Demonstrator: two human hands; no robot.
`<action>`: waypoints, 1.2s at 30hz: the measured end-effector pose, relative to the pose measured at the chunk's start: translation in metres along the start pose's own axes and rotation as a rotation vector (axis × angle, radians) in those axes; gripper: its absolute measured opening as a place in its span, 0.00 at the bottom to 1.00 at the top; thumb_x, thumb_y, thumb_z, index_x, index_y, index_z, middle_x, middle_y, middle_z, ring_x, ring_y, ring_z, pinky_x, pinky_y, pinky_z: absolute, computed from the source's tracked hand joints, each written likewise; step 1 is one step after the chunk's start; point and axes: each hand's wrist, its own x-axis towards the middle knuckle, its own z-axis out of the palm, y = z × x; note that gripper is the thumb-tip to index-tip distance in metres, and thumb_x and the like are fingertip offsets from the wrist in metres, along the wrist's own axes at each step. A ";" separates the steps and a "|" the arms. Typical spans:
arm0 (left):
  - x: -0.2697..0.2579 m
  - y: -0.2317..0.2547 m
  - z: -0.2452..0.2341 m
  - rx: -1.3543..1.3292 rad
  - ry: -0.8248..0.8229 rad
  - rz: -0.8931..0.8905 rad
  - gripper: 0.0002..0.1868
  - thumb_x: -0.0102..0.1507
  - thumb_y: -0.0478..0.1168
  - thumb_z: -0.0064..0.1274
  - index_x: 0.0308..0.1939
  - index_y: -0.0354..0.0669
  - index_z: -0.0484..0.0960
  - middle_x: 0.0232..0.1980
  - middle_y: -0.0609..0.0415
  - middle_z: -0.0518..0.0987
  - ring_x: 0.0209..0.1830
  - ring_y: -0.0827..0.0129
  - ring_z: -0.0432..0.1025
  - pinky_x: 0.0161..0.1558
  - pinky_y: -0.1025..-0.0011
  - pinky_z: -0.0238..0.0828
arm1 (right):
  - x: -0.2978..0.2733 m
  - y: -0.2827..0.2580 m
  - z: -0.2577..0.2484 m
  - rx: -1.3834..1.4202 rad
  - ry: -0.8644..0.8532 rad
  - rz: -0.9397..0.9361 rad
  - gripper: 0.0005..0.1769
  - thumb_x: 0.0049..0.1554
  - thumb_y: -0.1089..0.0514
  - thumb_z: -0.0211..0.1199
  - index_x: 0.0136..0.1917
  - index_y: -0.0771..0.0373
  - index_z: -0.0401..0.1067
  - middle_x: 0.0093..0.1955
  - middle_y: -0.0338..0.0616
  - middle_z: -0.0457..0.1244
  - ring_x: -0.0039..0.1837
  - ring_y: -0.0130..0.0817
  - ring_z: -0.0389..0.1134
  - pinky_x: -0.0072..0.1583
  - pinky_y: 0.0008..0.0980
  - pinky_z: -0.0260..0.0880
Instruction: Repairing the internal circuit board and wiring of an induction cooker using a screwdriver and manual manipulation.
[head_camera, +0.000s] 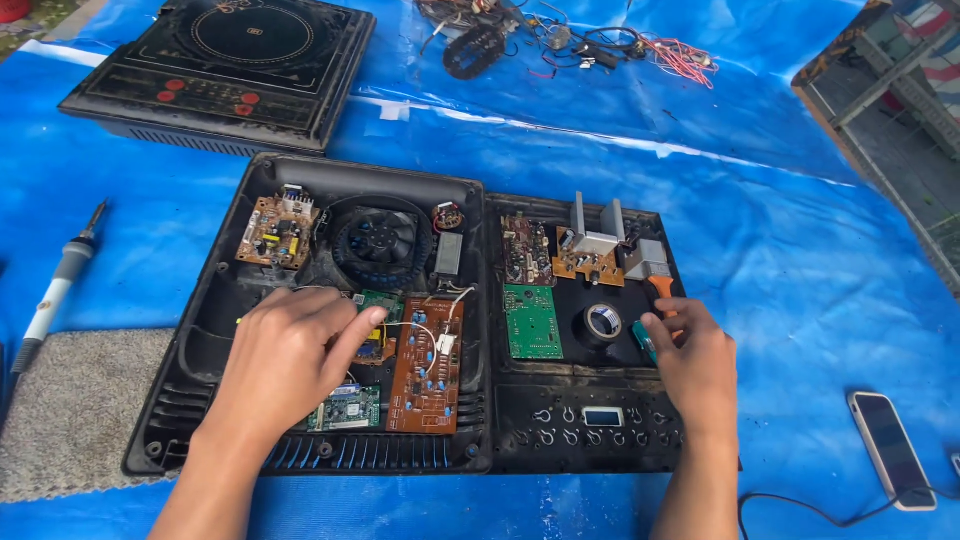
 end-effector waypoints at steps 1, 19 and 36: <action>-0.001 -0.002 0.002 0.013 0.004 -0.019 0.26 0.68 0.47 0.56 0.14 0.47 0.79 0.11 0.58 0.69 0.16 0.63 0.67 0.32 0.69 0.70 | -0.001 -0.003 -0.007 -0.059 -0.109 0.107 0.11 0.63 0.62 0.69 0.57 0.67 0.79 0.44 0.61 0.72 0.44 0.59 0.73 0.43 0.54 0.70; -0.009 -0.005 0.006 0.051 0.030 0.192 0.26 0.74 0.46 0.47 0.21 0.44 0.63 0.21 0.57 0.62 0.20 0.62 0.59 0.32 0.63 0.63 | -0.002 -0.027 -0.008 0.753 0.122 0.074 0.05 0.67 0.59 0.62 0.56 0.59 0.72 0.45 0.40 0.68 0.39 0.24 0.68 0.40 0.23 0.71; -0.010 0.001 0.013 0.041 -0.009 0.271 0.23 0.73 0.47 0.48 0.24 0.43 0.66 0.25 0.56 0.64 0.23 0.58 0.61 0.34 0.62 0.65 | -0.017 -0.060 0.047 0.379 0.095 -0.503 0.19 0.66 0.62 0.62 0.69 0.68 0.69 0.49 0.55 0.71 0.48 0.39 0.76 0.51 0.33 0.83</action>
